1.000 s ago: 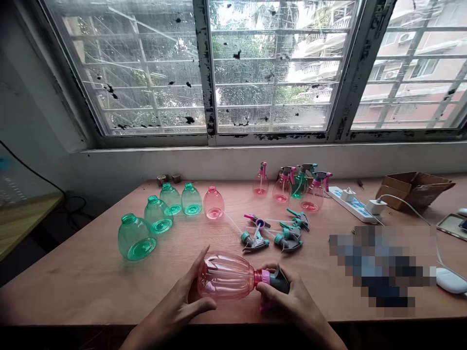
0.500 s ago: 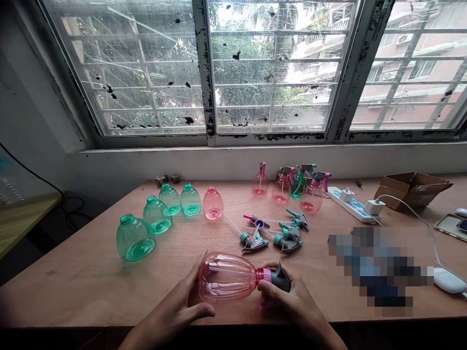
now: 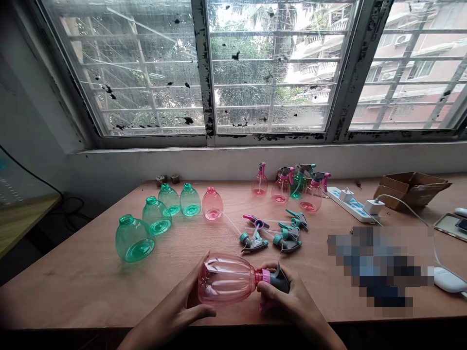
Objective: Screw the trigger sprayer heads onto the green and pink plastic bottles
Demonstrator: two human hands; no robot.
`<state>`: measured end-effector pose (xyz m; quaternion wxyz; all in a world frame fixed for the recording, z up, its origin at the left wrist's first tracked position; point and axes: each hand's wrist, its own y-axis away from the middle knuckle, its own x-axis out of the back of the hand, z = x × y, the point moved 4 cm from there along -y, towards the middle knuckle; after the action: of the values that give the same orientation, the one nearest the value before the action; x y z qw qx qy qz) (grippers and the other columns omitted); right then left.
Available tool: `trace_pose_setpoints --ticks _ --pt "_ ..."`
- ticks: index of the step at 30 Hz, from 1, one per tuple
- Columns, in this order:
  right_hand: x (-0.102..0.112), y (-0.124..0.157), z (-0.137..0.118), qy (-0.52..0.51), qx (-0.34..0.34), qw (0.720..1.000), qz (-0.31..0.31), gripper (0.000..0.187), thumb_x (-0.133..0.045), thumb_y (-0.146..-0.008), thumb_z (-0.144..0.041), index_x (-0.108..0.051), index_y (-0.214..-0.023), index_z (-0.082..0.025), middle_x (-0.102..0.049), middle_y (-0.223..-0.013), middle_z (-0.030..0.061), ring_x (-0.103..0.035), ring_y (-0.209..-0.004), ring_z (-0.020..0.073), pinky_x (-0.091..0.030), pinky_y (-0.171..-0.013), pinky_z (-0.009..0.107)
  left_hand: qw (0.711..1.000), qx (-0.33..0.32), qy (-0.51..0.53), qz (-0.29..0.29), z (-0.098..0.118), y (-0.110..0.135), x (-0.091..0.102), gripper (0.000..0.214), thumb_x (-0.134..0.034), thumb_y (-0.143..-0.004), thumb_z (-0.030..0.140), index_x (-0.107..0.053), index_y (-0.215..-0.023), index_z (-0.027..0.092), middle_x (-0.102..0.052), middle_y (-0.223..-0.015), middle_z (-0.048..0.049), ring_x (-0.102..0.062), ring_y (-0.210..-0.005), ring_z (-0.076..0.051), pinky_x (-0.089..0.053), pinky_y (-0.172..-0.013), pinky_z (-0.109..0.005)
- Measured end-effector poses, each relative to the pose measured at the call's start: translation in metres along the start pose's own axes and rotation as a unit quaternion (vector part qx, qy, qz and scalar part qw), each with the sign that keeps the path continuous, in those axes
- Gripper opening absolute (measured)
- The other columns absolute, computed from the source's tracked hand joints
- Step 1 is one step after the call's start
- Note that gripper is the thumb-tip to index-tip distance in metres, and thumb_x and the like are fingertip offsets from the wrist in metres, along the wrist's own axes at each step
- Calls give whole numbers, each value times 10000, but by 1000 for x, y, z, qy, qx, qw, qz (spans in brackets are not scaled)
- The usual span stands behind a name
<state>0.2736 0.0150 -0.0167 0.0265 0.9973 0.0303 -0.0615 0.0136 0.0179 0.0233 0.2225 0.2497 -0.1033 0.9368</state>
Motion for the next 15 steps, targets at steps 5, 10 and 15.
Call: trace_pose_setpoints --ticks 5,10,15 --pt "1 0 0 -3 2 1000 3 523 -843 -685 -502 -601 -1021 -184 -723 -622 0 -691 -529 210 -573 -507 302 1000 -12 14 5 0 -2 -1 1049 -767 -807 203 -50 -1561 337 -324 -1600 -53 -297 -1469 -300 -242 -1204 -504" --pt "1 -1 1 -8 5 1000 -9 499 -836 -708 -473 -588 -1026 -180 -728 -610 1 -692 -534 204 -574 -519 297 1000 15 18 -15 -1 0 -1 1011 -794 -788 266 -145 -1563 299 -256 -1623 -68 -266 -1478 -320 -229 -1210 -503" --pt "0 -1 2 -11 8 1000 -24 483 -818 -731 -470 -573 -1029 -180 -732 -593 7 -684 -529 203 -573 -531 307 1000 3 14 -10 0 0 -1 993 -734 -840 245 -60 -1564 337 -278 -1618 -40 -241 -1492 -276 -202 -1220 -495"
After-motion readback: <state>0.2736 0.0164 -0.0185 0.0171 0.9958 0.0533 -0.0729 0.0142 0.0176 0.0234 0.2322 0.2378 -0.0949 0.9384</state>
